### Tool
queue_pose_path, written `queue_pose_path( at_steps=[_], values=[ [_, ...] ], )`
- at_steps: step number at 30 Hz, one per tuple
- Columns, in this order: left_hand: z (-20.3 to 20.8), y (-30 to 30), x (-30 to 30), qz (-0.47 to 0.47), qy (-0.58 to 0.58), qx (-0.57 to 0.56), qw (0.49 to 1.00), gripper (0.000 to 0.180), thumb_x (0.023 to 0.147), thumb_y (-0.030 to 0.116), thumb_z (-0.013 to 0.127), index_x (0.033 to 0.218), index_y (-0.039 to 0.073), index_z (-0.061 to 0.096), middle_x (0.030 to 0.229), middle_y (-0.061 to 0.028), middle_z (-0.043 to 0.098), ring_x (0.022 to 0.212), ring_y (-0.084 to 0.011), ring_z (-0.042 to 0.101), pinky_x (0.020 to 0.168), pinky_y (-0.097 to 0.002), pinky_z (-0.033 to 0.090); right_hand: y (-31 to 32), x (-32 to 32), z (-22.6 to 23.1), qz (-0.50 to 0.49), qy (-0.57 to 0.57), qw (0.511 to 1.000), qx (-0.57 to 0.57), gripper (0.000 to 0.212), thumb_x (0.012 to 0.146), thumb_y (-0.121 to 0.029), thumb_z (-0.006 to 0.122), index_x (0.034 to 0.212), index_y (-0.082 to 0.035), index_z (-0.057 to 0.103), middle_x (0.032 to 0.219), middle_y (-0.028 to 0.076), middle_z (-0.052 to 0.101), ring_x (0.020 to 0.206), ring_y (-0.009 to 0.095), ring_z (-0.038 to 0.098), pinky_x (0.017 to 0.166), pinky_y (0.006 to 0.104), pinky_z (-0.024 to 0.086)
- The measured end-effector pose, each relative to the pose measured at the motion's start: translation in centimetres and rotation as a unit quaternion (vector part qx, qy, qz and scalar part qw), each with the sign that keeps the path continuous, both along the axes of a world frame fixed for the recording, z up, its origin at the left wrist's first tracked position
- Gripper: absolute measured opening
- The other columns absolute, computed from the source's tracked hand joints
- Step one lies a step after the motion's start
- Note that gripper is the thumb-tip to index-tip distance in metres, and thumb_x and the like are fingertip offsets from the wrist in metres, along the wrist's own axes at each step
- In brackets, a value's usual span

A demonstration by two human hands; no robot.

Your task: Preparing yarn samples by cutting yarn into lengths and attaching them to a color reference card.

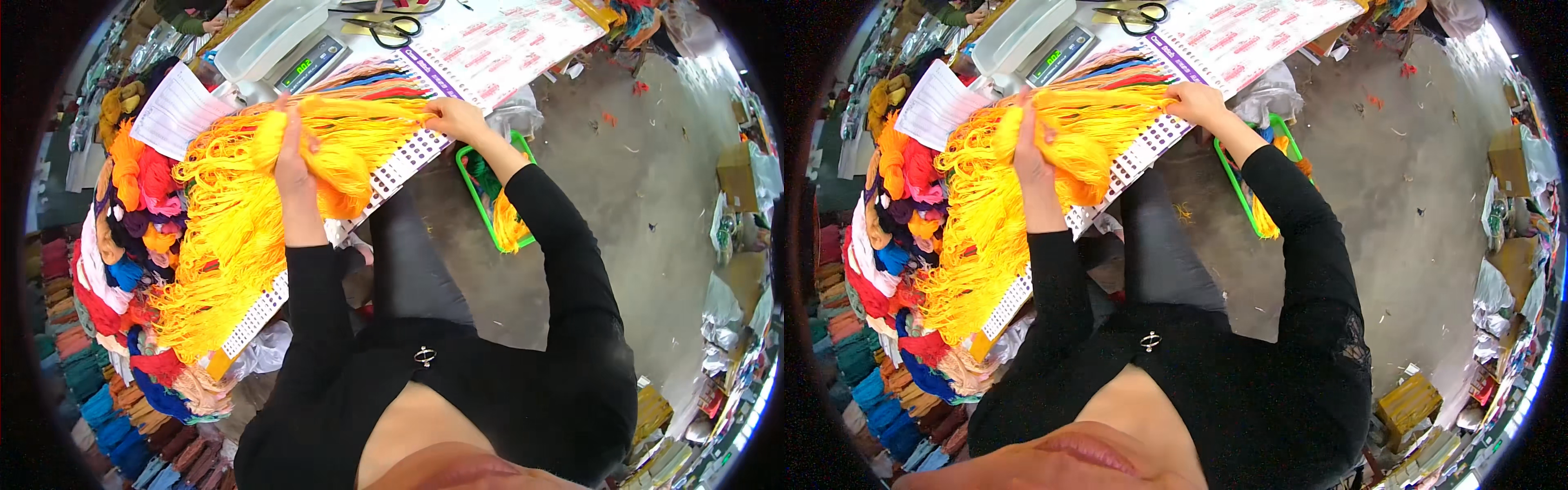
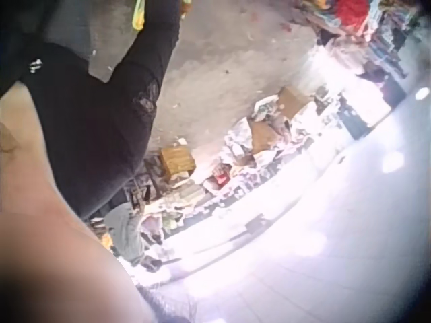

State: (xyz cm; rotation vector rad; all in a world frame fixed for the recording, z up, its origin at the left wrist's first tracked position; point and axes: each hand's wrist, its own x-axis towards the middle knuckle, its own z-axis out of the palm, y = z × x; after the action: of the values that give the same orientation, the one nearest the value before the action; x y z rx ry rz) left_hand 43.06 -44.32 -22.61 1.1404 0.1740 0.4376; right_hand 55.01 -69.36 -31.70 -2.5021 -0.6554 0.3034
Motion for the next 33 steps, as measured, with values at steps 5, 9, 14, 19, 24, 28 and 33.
queue_pose_path(
  at_steps=[5, 9, 14, 19, 24, 28, 33],
  values=[
    [2.6, -1.9, -1.3, 0.244, 0.054, 0.209, 0.945, 0.043, 0.090, 0.027, 0.052, 0.127, 0.007, 0.042, 0.108, -0.0040, 0.057, 0.069, -0.0069, 0.051, 0.052, -0.0197, 0.036, -1.0, -0.3, -0.3, 0.017, -0.036, 0.999, 0.036, 0.028, 0.076, -0.030, 0.057, 0.099, -0.014, 0.062, 0.093, 0.008, 0.064, 0.088, 0.026, 0.061, 0.072, 0.0380, 0.047],
    [-2.6, -6.2, 1.0, 0.104, 0.039, 0.337, 0.935, 0.050, 0.087, 0.026, 0.055, 0.130, 0.006, 0.038, 0.110, -0.0082, 0.055, 0.085, -0.0132, 0.053, 0.069, -0.0270, 0.037, -1.0, -0.2, -0.9, 0.012, -0.037, 0.997, 0.062, 0.026, 0.078, -0.026, 0.056, 0.098, -0.009, 0.059, 0.091, 0.013, 0.062, 0.089, 0.029, 0.059, 0.074, 0.0385, 0.046],
    [-7.7, -8.0, 4.7, -0.034, -0.063, 0.517, 0.853, 0.059, 0.082, 0.023, 0.058, 0.133, 0.005, 0.034, 0.115, -0.0145, 0.052, 0.100, -0.0233, 0.052, 0.093, -0.0373, 0.036, -0.6, -0.2, -1.4, 0.022, -0.039, 0.995, 0.087, 0.023, 0.080, -0.021, 0.052, 0.098, -0.007, 0.055, 0.092, 0.016, 0.061, 0.088, 0.032, 0.059, 0.074, 0.0408, 0.046],
    [-5.9, -7.6, 4.2, -0.031, -0.098, 0.643, 0.759, 0.063, 0.081, 0.020, 0.058, 0.135, 0.005, 0.031, 0.116, -0.0155, 0.051, 0.104, -0.0268, 0.049, 0.100, -0.0395, 0.029, -0.6, -0.4, -0.7, 0.017, -0.028, 0.997, 0.076, 0.027, 0.077, -0.026, 0.058, 0.095, -0.007, 0.055, 0.087, 0.015, 0.061, 0.084, 0.030, 0.059, 0.070, 0.0381, 0.046],
    [-4.1, -6.5, 2.7, -0.042, -0.114, 0.745, 0.656, 0.051, 0.079, 0.017, 0.057, 0.126, 0.005, 0.040, 0.128, -0.0169, 0.042, 0.111, -0.0299, 0.046, 0.103, -0.0447, 0.025, -0.9, -0.4, -0.4, 0.059, -0.054, 0.993, 0.088, 0.035, 0.066, -0.029, 0.065, 0.090, -0.006, 0.054, 0.081, 0.010, 0.058, 0.078, 0.026, 0.057, 0.067, 0.0338, 0.045],
    [-1.2, -3.8, 1.3, 0.024, -0.114, 0.785, 0.608, 0.033, 0.081, 0.015, 0.053, 0.112, 0.005, 0.053, 0.134, -0.0179, 0.039, 0.114, -0.0285, 0.046, 0.101, -0.0434, 0.031, -0.8, -0.1, -0.7, 0.052, -0.027, 0.994, 0.090, 0.035, 0.065, -0.027, 0.066, 0.090, -0.005, 0.054, 0.080, 0.008, 0.057, 0.076, 0.024, 0.057, 0.067, 0.0329, 0.045],
    [-1.1, -3.0, 2.3, 0.006, -0.110, 0.770, 0.628, 0.033, 0.081, 0.015, 0.053, 0.113, 0.005, 0.053, 0.132, -0.0174, 0.041, 0.113, -0.0281, 0.046, 0.101, -0.0425, 0.031, -0.4, 0.2, -0.9, 0.051, -0.009, 0.994, 0.095, 0.035, 0.064, -0.024, 0.067, 0.090, -0.005, 0.055, 0.078, 0.007, 0.056, 0.074, 0.022, 0.057, 0.065, 0.0318, 0.045]
  ],
)
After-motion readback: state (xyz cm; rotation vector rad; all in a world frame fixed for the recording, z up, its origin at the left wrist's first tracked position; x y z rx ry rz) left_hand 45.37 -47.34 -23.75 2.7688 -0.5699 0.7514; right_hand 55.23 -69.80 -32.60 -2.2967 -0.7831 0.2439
